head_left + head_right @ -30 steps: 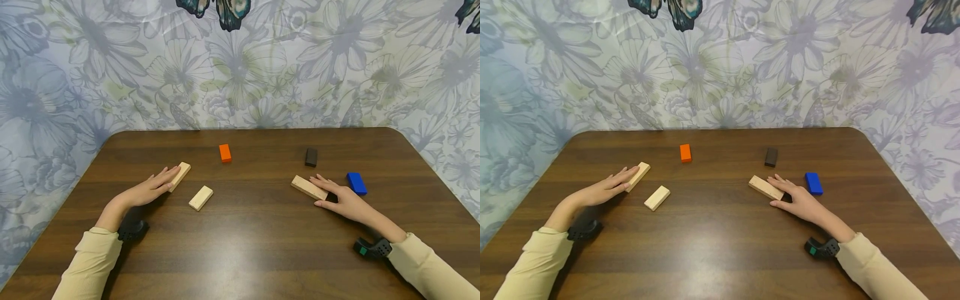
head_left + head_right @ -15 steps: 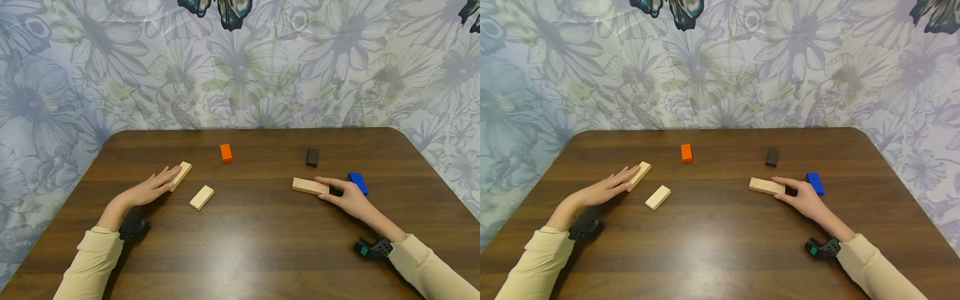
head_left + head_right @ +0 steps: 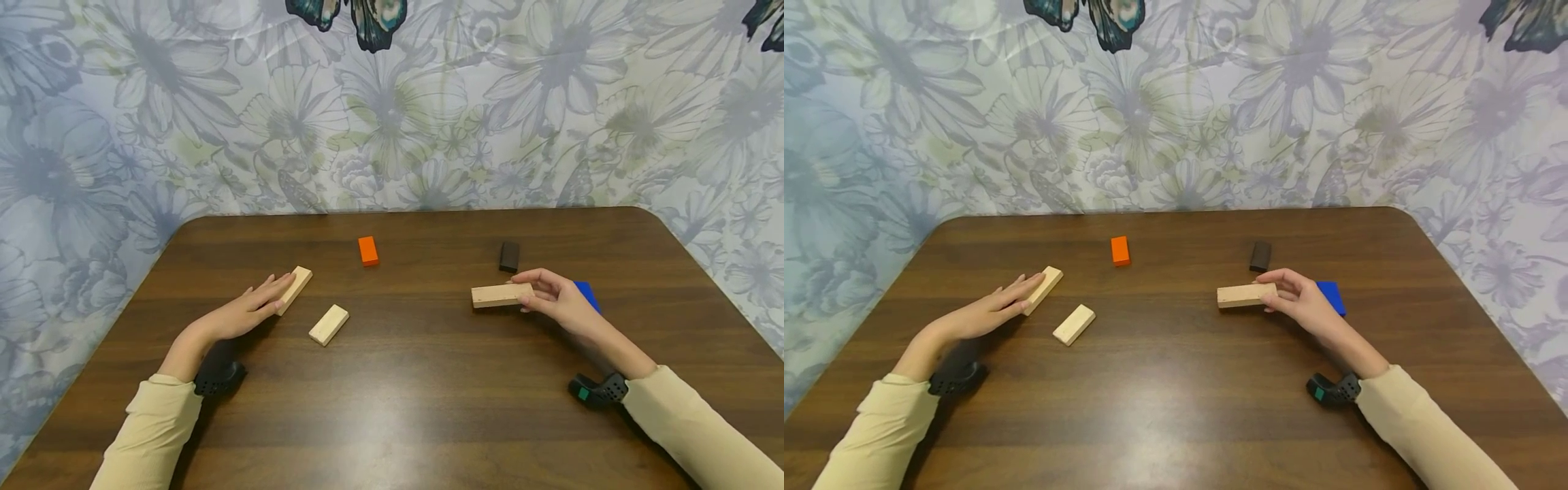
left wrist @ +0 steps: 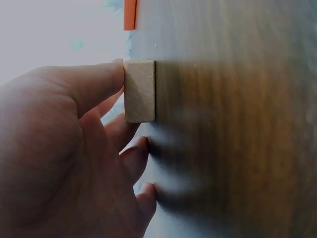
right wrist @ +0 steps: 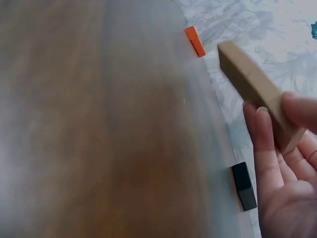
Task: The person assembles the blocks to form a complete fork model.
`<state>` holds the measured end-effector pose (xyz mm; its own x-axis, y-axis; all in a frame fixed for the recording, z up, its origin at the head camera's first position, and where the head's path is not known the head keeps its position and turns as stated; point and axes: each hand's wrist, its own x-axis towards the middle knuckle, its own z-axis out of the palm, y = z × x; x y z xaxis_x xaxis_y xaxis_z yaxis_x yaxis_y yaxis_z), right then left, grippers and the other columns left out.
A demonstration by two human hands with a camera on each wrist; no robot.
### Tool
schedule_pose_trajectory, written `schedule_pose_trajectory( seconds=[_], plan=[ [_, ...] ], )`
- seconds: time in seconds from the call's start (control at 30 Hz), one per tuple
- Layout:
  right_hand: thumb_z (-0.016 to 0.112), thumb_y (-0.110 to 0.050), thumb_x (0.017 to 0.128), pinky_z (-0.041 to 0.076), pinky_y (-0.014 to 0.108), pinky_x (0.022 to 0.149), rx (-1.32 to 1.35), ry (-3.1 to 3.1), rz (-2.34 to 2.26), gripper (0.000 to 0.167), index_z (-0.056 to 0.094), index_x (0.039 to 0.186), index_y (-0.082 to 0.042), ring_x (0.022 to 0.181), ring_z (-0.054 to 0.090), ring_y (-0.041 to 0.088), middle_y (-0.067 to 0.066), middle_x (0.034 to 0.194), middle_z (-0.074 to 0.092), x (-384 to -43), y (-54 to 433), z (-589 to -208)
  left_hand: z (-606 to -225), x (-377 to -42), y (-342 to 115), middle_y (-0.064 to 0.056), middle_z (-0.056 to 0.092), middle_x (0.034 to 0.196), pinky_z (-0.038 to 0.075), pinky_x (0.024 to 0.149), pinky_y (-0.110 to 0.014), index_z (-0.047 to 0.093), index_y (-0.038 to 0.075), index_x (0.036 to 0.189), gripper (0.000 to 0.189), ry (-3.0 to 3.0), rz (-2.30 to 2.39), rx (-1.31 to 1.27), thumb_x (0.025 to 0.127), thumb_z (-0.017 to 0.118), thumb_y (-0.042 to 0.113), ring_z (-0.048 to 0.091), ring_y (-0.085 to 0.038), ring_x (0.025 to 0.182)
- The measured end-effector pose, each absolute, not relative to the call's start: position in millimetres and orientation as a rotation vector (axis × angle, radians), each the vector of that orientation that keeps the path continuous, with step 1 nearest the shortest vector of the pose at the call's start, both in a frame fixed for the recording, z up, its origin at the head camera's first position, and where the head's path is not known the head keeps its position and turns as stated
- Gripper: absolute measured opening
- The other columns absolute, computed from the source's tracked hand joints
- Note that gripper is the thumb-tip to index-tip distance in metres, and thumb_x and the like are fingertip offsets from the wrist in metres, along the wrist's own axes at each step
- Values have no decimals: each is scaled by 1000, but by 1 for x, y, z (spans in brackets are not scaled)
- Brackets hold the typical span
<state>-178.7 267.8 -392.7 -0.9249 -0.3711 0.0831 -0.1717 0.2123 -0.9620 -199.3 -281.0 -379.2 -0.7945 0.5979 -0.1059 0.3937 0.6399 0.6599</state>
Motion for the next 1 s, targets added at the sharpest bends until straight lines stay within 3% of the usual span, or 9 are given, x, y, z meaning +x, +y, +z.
schedule_pose_trajectory(
  seconds=[0.23, 0.43, 0.7, 1.0],
  plan=[
    [55, -9, 96, 46, 33, 88, -549, 2081, -1890, 34, 51, 128, 0, 113, 48, 23, 9, 134, 49, -186, 251, -385, -378, -198, -283, -18, 8, 153, -5, 100, -64, 14, 5, 150, 56, 2550, 917, 770, 102, 40, 19, -4, -40, 137],
    [53, -6, 96, 45, 34, 89, -585, 2004, -1893, 37, 49, 133, -1, 114, 47, 25, 18, 135, 41, -193, 237, -379, -381, -200, -282, -16, 8, 154, -5, 100, -64, 14, 6, 151, 56, 2543, 922, 789, 102, 40, 19, -4, -39, 137],
    [55, -10, 96, 47, 36, 87, -466, 1934, -1935, 44, 43, 135, 6, 104, 56, 22, 24, 131, 45, -209, 213, -378, -382, -202, -280, -16, 9, 154, -5, 100, -64, 15, 5, 150, 55, 2547, 914, 796, 103, 39, 19, -4, -40, 137],
    [56, -4, 94, 51, 31, 78, -378, 1898, -1866, 39, 49, 127, 15, 90, 60, 16, 11, 111, 62, -222, 181, -386, -380, -201, -280, -17, 7, 154, -5, 100, -64, 14, 5, 150, 56, 2547, 913, 779, 103, 39, 19, -4, -40, 137]
  ],
)
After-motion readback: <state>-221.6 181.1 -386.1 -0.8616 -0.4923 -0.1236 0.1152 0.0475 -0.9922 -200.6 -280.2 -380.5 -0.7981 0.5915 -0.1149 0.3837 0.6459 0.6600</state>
